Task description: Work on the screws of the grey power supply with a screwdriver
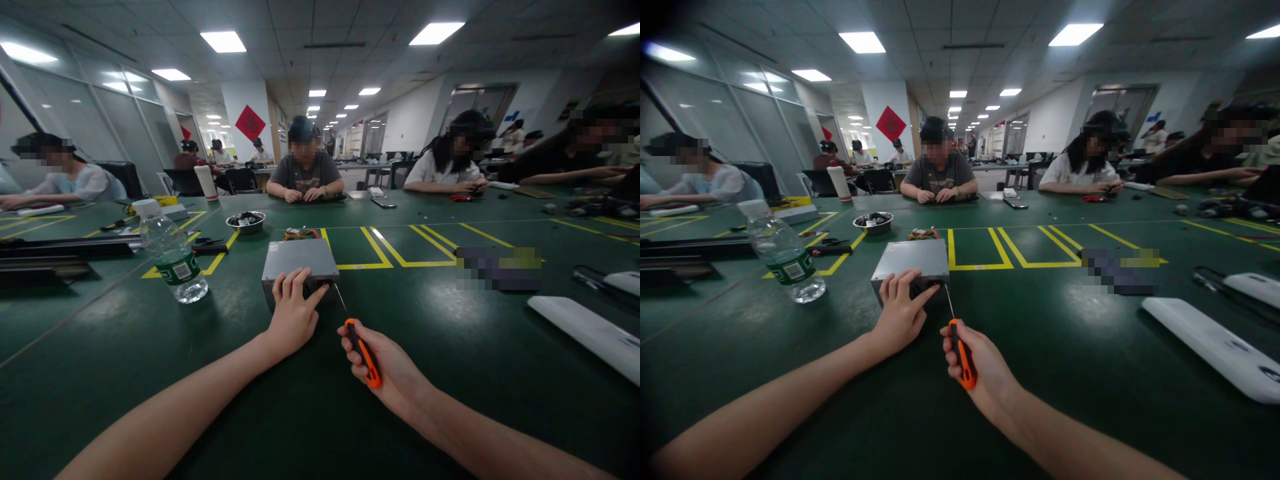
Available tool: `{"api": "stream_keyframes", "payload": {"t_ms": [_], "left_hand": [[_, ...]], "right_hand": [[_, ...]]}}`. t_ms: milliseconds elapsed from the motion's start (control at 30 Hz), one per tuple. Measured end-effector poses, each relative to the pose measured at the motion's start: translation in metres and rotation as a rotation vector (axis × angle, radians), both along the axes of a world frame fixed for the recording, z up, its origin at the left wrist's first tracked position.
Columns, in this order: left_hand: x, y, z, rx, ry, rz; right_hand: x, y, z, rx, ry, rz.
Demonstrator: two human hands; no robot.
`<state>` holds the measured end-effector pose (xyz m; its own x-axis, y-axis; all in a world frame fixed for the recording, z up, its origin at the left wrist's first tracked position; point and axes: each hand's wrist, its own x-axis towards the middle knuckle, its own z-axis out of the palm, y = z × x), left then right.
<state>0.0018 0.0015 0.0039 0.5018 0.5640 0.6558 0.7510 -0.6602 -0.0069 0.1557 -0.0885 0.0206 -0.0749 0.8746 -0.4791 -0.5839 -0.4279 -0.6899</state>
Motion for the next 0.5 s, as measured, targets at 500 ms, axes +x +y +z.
{"api": "stream_keyframes", "payload": {"t_ms": [500], "left_hand": [[-0.0018, 0.0008, 0.0, 0.008, 0.012, -0.02]], "right_hand": [[0.0008, -0.0016, 0.0016, 0.001, -0.03, 0.029]]}}
